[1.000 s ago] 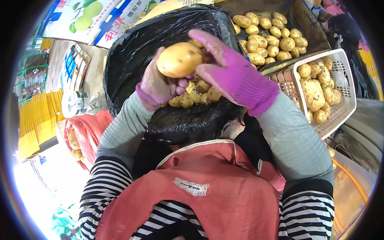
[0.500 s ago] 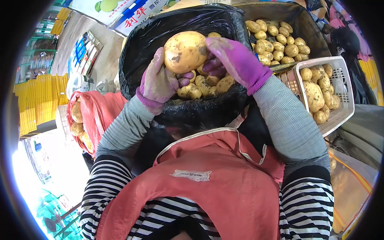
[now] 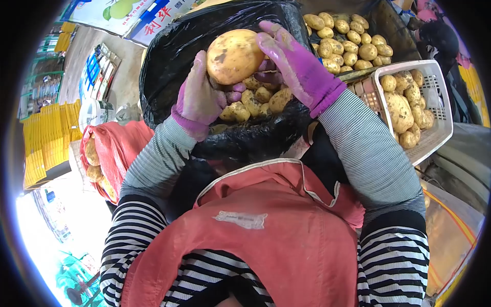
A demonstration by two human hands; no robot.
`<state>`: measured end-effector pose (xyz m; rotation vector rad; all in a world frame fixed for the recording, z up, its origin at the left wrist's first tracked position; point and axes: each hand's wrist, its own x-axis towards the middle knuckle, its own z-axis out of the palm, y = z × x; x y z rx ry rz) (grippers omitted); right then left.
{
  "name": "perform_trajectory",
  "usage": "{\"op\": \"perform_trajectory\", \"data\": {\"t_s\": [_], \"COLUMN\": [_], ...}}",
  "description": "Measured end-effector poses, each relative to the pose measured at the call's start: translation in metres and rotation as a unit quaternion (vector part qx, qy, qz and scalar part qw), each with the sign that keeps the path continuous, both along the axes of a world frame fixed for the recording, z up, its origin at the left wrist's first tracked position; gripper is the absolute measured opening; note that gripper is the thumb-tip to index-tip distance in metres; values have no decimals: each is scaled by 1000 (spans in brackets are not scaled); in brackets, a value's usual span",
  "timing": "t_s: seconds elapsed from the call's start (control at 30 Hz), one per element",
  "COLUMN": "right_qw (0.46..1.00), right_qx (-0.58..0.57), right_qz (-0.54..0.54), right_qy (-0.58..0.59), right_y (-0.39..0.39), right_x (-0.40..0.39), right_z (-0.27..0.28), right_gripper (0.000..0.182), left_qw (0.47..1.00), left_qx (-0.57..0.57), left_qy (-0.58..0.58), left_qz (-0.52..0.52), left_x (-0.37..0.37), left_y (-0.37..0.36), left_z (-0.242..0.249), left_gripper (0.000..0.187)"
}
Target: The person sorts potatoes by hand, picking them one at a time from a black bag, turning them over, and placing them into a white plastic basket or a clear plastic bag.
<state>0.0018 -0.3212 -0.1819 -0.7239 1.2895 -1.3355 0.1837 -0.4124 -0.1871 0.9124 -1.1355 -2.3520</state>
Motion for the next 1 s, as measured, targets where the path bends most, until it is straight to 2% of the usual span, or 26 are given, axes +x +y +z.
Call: {"op": "perform_trajectory", "data": {"t_s": [0.1,0.13,0.2,0.27,0.33,0.4,0.43,0.47,0.5,0.53,0.57,0.6,0.7,0.8,0.83,0.87,0.9,0.93,0.97,1.0], "right_qw": [995,995,983,978,924,911,904,916,925,931,939,939,929,928,933,937,941,945,947,963], "right_qx": [26,-8,14,-51,-77,-78,-78,-75,-70,-64,-69,-79,-61,-30,-42,-59,-77,-83,-89,-61], "right_qz": [-24,-32,-68,-153,-201,-204,-206,-231,-256,-280,-245,-241,-248,-300,-279,-257,-235,-205,-175,-166], "right_qy": [-95,-96,-171,-135,-315,-350,-367,-320,-274,-226,-231,-232,-268,-221,-225,-228,-231,-242,-254,-201], "right_y": [6,9,9,14,25,38,36,33,23,19,19,18,4,-5,-3,-2,-2,-1,1,-3], "right_x": [-12,-27,-53,-71,-122,-149,-151,-149,-126,-110,-108,-98,-92,-85,-87,-91,-93,-92,-89,-82], "right_z": [-8,-15,-12,-12,-30,-36,-31,-28,-12,-3,-3,3,6,12,8,3,0,2,4,-2], "right_gripper": [56,56,56,57,60,62,63,64,65,67,64,57,45,43,43,42,42,43,44,47], "left_qw": [982,980,975,982,979,931,896,898,854,827,790,750,712,761,799,885,944,972,973,971], "left_qx": [-140,-150,-171,-170,-150,-244,-288,-225,-289,-299,-331,-361,-402,-378,-335,-210,-81,52,106,158], "left_qy": [-83,-72,-46,-64,-139,-230,-271,-315,-330,-353,-381,-407,-483,-430,-416,-327,-229,-125,-106,-85], "left_qz": [-100,-111,-132,-55,-13,-141,-204,-211,-281,-321,-349,-375,-313,-306,-276,-254,-225,-191,-174,-155], "left_x": [-6,-9,-17,-26,-31,-34,-39,-47,-56,-70,-83,-95,-121,-121,-115,-104,-88,-73,-62,-53], "left_y": [-4,-7,-19,-43,-73,-101,-104,-97,-105,-89,-81,-73,-41,-57,-65,-77,-87,-92,-90,-88], "left_z": [-9,-11,-16,-34,-72,-122,-130,-143,-182,-175,-203,-230,-217,-235,-274,-269,-258,-243,-211,-175], "left_gripper": [55,52,47,41,41,44,45,52,62,68,71,74,76,76,67,64,62,59,58,56]}}
